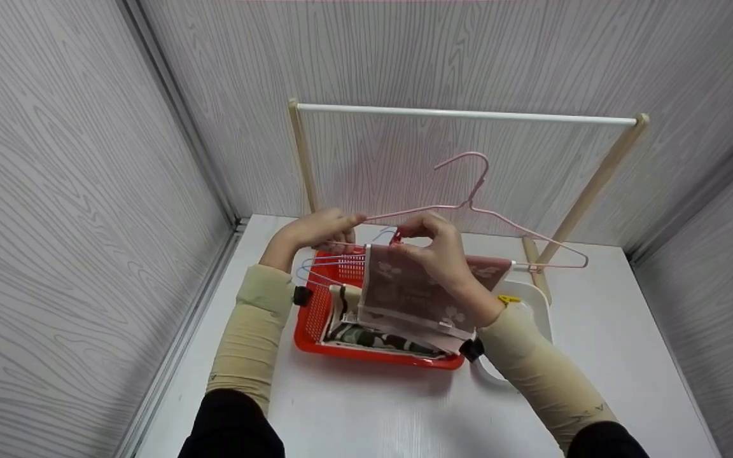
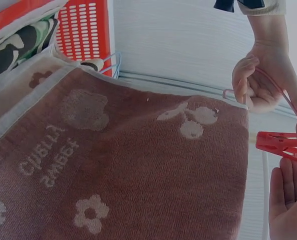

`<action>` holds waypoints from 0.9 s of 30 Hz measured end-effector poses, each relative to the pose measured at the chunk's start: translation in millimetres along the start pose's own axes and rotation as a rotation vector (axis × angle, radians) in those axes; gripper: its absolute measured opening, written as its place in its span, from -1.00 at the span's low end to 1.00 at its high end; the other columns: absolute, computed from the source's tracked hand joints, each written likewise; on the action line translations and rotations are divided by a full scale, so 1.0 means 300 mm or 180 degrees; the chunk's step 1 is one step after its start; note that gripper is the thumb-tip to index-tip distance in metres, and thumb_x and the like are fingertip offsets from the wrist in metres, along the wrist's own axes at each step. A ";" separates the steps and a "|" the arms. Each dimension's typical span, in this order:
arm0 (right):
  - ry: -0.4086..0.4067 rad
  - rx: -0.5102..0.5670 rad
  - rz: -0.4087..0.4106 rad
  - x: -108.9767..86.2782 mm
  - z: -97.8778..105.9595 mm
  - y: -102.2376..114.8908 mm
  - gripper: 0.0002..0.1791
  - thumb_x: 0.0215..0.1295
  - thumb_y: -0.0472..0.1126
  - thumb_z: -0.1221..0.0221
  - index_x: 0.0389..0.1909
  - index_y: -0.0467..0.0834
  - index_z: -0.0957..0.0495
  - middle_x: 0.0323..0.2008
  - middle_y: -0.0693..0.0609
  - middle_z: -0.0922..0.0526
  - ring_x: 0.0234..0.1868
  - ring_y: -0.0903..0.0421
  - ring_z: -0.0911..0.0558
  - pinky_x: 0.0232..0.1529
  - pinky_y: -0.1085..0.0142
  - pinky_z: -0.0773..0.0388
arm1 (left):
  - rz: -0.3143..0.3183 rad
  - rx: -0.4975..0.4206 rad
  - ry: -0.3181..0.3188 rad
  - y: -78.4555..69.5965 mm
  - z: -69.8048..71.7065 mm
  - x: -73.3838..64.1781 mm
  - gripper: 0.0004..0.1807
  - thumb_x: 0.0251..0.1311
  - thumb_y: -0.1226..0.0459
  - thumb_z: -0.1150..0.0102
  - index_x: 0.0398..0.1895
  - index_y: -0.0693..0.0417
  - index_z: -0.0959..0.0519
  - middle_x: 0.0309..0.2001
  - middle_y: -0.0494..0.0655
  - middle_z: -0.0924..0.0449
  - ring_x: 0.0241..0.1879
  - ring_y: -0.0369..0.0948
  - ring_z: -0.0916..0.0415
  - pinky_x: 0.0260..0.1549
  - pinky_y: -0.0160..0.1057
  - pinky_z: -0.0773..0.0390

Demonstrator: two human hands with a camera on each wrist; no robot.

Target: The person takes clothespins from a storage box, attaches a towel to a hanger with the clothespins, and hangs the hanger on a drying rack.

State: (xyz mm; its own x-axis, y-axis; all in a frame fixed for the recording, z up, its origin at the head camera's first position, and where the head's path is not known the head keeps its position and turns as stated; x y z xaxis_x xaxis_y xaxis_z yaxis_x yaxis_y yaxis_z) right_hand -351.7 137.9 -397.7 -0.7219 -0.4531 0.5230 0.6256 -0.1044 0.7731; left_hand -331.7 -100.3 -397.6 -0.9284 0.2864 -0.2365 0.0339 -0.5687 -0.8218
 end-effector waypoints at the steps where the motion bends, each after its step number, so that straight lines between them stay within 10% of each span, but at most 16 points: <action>1: 0.0024 0.0013 -0.0008 0.003 -0.007 0.000 -0.69 0.08 -0.32 -0.58 -0.18 -0.30 -0.72 -0.17 -0.17 -0.77 -0.10 -0.02 -0.77 0.03 0.32 -0.71 | -0.0003 0.0001 0.0003 0.001 -0.001 -0.001 0.26 -0.22 -0.79 0.18 -0.32 0.27 -0.70 -0.53 -0.19 -0.59 -0.60 -0.36 -0.41 -0.62 -0.45 -0.38; 27: 0.0300 -0.0099 -0.0065 0.063 -0.105 0.003 -0.89 0.18 -0.35 -0.51 -0.35 -0.33 -0.79 -0.28 -0.20 -0.84 -0.22 -0.11 -0.83 -0.12 0.18 -0.78 | -0.0025 0.0061 -0.0008 0.002 -0.005 0.012 0.31 -0.22 -0.81 0.20 -0.30 0.32 -0.71 -0.59 -0.27 -0.52 -0.62 -0.40 -0.37 -0.63 -0.45 -0.35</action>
State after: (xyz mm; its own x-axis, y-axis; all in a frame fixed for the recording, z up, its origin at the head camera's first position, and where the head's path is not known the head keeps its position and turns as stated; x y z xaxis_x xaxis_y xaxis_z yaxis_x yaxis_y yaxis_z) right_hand -355.4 101.3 -398.5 -0.7045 -0.5318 0.4701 0.6210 -0.1412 0.7710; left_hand -334.4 -98.4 -399.6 -0.9296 0.2891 -0.2287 0.0194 -0.5812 -0.8135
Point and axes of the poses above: each hand's wrist, its own x-axis towards the middle knuckle, its own z-axis out of the back of the hand, y = z × x, the point moved 4 cm from there along x, towards the middle knuckle
